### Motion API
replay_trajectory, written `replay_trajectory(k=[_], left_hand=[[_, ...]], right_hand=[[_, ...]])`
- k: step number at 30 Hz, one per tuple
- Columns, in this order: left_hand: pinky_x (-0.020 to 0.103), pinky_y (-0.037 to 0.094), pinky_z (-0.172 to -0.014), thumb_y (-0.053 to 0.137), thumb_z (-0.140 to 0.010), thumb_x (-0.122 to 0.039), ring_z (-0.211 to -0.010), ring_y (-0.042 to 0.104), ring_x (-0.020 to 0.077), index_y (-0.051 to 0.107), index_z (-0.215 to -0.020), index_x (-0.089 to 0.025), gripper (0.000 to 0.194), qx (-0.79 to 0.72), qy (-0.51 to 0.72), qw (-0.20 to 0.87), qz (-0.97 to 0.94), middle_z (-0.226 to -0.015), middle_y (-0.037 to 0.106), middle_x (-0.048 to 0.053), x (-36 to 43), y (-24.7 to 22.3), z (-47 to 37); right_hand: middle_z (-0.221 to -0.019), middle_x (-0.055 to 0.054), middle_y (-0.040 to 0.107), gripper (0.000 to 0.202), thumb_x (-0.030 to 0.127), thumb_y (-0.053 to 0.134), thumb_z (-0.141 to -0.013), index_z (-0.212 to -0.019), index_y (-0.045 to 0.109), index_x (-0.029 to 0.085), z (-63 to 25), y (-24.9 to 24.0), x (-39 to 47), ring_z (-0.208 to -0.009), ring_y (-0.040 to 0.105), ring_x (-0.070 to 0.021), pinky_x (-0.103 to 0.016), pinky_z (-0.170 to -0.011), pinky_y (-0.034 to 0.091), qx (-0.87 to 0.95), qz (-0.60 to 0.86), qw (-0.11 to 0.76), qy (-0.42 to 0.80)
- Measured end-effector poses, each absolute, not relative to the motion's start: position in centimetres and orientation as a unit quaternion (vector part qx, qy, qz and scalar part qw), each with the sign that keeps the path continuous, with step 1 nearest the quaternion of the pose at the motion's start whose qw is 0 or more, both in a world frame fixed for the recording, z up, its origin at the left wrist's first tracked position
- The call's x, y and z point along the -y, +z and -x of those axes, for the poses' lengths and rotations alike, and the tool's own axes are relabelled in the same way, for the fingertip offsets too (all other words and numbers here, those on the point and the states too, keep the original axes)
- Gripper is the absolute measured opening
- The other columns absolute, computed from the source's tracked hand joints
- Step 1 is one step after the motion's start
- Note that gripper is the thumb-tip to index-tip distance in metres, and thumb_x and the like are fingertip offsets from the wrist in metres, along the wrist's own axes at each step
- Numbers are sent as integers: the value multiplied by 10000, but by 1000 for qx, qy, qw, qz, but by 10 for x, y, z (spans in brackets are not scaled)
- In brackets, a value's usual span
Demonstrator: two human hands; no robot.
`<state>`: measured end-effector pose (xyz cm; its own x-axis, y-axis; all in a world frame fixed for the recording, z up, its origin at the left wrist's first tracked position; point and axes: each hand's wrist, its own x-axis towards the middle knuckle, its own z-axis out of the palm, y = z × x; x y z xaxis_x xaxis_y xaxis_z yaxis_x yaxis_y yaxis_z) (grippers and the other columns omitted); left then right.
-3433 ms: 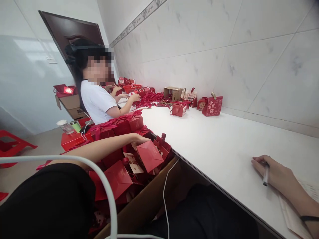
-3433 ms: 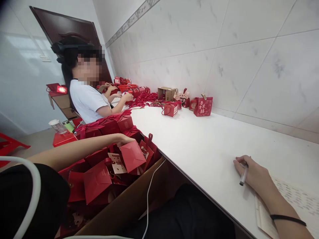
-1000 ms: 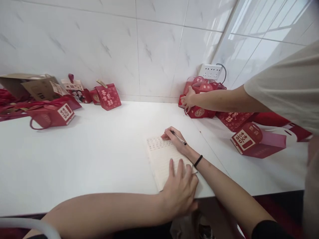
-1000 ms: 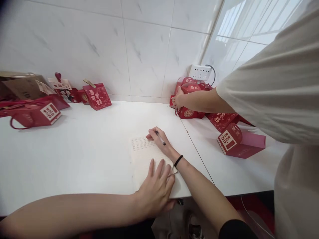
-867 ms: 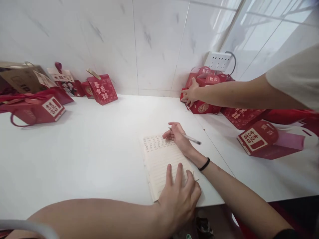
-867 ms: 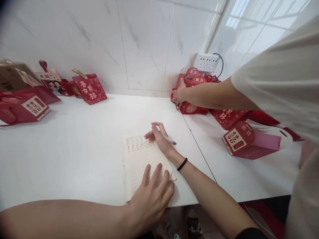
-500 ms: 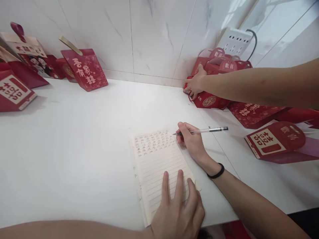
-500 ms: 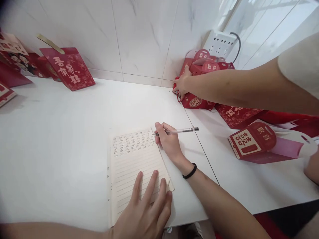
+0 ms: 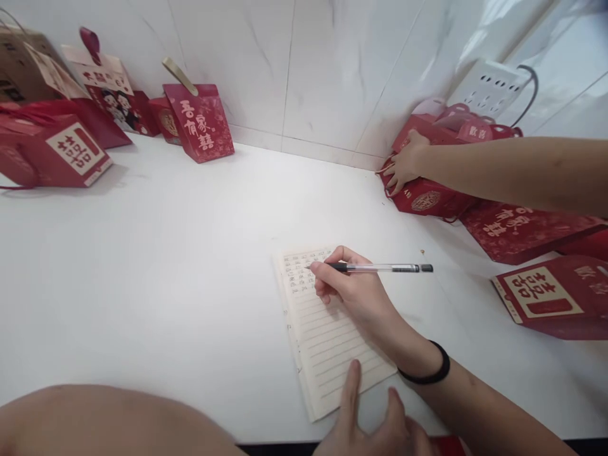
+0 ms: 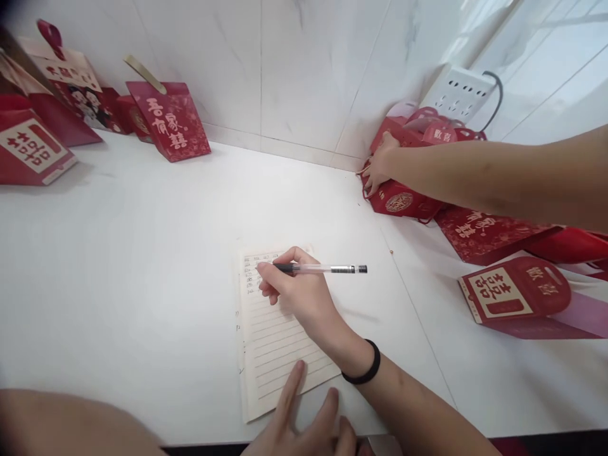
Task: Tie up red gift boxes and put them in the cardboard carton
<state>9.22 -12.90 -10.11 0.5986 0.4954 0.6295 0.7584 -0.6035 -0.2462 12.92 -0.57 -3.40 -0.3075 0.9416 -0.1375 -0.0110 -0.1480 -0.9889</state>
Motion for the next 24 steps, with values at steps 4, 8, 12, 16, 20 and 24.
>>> replay_trajectory(k=[4,8,12,16,20,24], left_hand=[[327,565,-800,543,-875,-295,-1036,495,153,612,-984,-283,129,333,-231,258,877,-987,549,-30,137,-107,-91],[390,603,-768,570,-848,-334,-1072,512,199,609,-1014,-298,174,369,-250,262,856,-1025,566,-14,146,-125,-105],[428,609,-813,632,-760,-430,-1221,462,278,631,-1006,-379,252,364,-193,289,864,-1152,566,-18,155,-137,-109],[425,614,-793,695,-669,-435,-1261,430,317,652,-997,-410,331,365,-193,302,859,-1159,594,-33,158,-138,-108],[439,603,-820,688,-672,-444,-1258,433,326,658,-993,-382,328,407,-180,295,846,-1191,591,-31,161,-141,-115],[402,599,-838,638,-731,-451,-1272,427,290,628,-1042,-424,312,403,-163,303,848,-1206,575,-57,162,-139,-113]], right_hand=[[-542,43,536,332,342,682,-757,-656,400,199,-120,-42,11,-479,499,-96,-192,-431,364,563,450,397,568],[-520,53,490,346,320,655,-785,-616,377,201,-123,-48,15,-481,498,-96,-200,-460,391,616,450,390,516],[-498,59,451,329,326,625,-810,-629,375,211,-126,-49,28,-428,412,-84,-198,-400,327,656,442,371,486],[-549,55,453,229,284,622,-797,-689,434,210,-124,-47,41,-428,378,-72,-200,-392,290,732,378,306,476],[-547,62,459,188,298,599,-825,-739,454,215,-124,-46,39,-444,411,-78,-195,-408,317,692,395,286,532],[-544,48,461,253,324,595,-827,-666,436,210,-128,-48,27,-458,414,-90,-207,-416,323,673,435,341,492]])
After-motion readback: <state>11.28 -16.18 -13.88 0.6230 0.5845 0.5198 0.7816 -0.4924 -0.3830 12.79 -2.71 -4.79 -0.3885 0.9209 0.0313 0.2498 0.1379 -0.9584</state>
